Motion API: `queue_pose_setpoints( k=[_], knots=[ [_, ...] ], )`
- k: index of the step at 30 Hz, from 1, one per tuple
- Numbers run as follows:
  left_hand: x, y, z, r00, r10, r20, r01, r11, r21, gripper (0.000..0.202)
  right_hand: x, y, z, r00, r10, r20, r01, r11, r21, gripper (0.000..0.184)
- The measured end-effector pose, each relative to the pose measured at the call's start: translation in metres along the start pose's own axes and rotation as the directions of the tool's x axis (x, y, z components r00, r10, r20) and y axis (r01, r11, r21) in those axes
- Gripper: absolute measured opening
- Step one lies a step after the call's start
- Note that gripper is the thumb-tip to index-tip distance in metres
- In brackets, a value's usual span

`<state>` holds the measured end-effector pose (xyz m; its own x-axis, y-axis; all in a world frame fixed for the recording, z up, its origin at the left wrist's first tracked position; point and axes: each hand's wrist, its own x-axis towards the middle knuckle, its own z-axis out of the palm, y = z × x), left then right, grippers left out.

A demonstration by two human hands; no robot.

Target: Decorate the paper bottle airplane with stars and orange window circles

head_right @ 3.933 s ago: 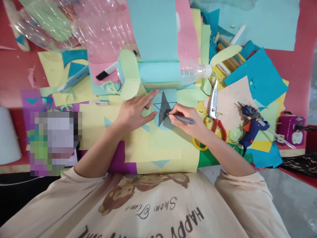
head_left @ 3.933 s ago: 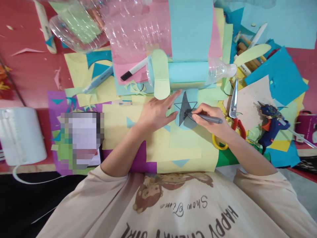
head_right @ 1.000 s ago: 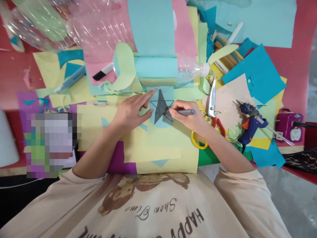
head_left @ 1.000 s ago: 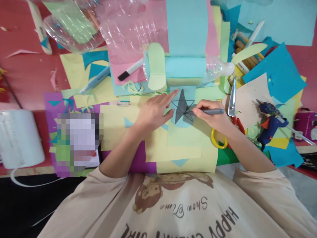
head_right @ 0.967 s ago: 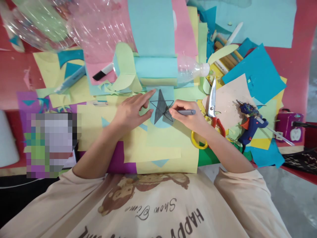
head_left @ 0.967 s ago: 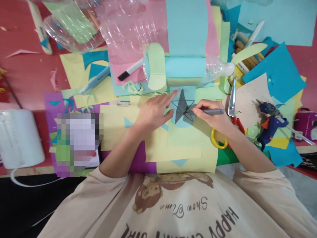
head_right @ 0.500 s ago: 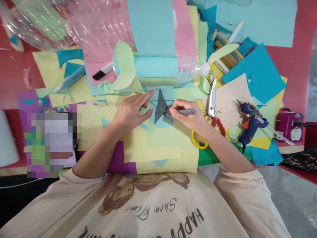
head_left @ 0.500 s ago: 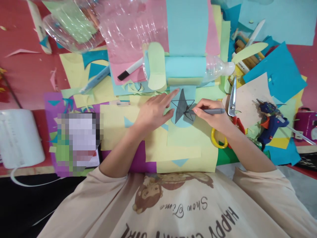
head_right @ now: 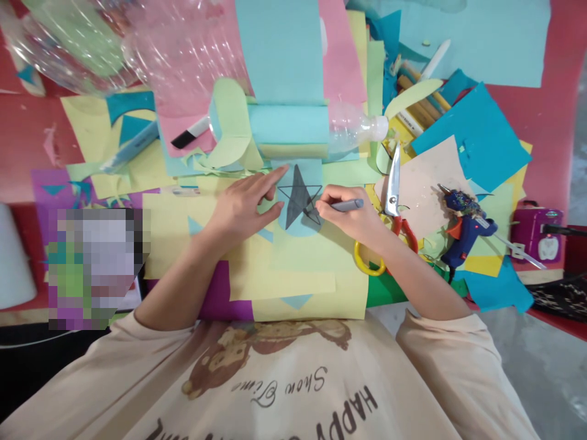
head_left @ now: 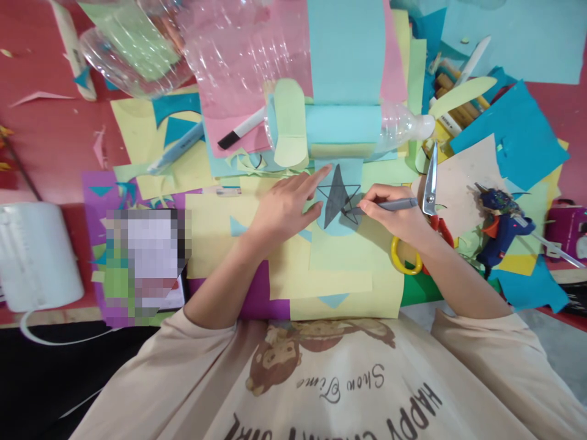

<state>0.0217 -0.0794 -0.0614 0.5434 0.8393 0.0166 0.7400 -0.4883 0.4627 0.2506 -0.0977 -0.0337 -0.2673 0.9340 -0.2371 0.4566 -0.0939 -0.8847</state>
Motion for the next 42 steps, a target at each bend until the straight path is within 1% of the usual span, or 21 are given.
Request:
queue_pose_setpoints(
  k=[6, 13, 20, 22, 25, 28, 31, 33, 36, 42],
  knots=[
    [-0.0002, 0.0007, -0.0007, 1.0, -0.004, -0.005, 0.004, 1.0, 0.004, 0.05, 0.0001, 0.0027, 0.0, 1.0, -0.028, -0.003, 0.028, 1.0, 0.014, 0.025],
    [-0.0007, -0.0007, 0.0003, 1.0, 0.013, -0.014, -0.012, 1.0, 0.01, 0.054, -0.0003, 0.001, -0.0006, 1.0, -0.02, -0.01, 0.02, 1.0, 0.013, 0.024],
    [0.0001, 0.0006, -0.0008, 1.0, 0.0, 0.0, 0.0, 1.0, -0.009, 0.053, 0.0004, -0.0016, -0.0008, 1.0, 0.002, 0.003, -0.002, 1.0, -0.012, 0.022],
    [-0.0001, 0.0006, -0.0004, 1.0, -0.001, -0.006, 0.001, 1.0, -0.006, 0.053, 0.0006, -0.0016, -0.0012, 1.0, 0.004, 0.007, -0.004, 1.0, 0.0, 0.022],
    [-0.001, 0.0008, 0.0003, 1.0, -0.001, -0.012, 0.001, 1.0, 0.021, 0.052, 0.0011, -0.0016, -0.0019, 1.0, 0.015, -0.012, -0.014, 0.998, 0.065, 0.023],
    [-0.0023, 0.0015, 0.001, 0.999, 0.034, -0.029, -0.032, 0.996, 0.087, 0.045, 0.0015, -0.0014, -0.0019, 0.999, 0.019, -0.048, -0.012, 0.991, 0.133, 0.023],
    [-0.0036, 0.0024, 0.002, 0.993, 0.107, -0.047, -0.1, 0.985, 0.141, 0.035, 0.0011, -0.0006, -0.0017, 0.996, 0.022, -0.082, -0.011, 0.991, 0.133, 0.022],
    [-0.0042, 0.0028, 0.0028, 0.986, 0.158, -0.054, -0.149, 0.979, 0.139, 0.032, 0.0004, 0.0004, -0.0016, 0.996, 0.021, -0.092, -0.01, 0.993, 0.114, 0.022],
    [-0.0047, 0.003, 0.004, 0.975, 0.214, -0.057, -0.207, 0.972, 0.11, 0.033, -0.0008, 0.0023, -0.0016, 0.997, 0.013, -0.072, -0.008, 0.997, 0.079, 0.021],
    [-0.0049, 0.0021, 0.0054, 0.975, 0.215, -0.061, -0.209, 0.974, 0.087, 0.035, -0.0009, 0.0047, -0.0014, 0.999, -0.006, -0.046, 0.008, 0.999, 0.033, 0.022]
  ],
)
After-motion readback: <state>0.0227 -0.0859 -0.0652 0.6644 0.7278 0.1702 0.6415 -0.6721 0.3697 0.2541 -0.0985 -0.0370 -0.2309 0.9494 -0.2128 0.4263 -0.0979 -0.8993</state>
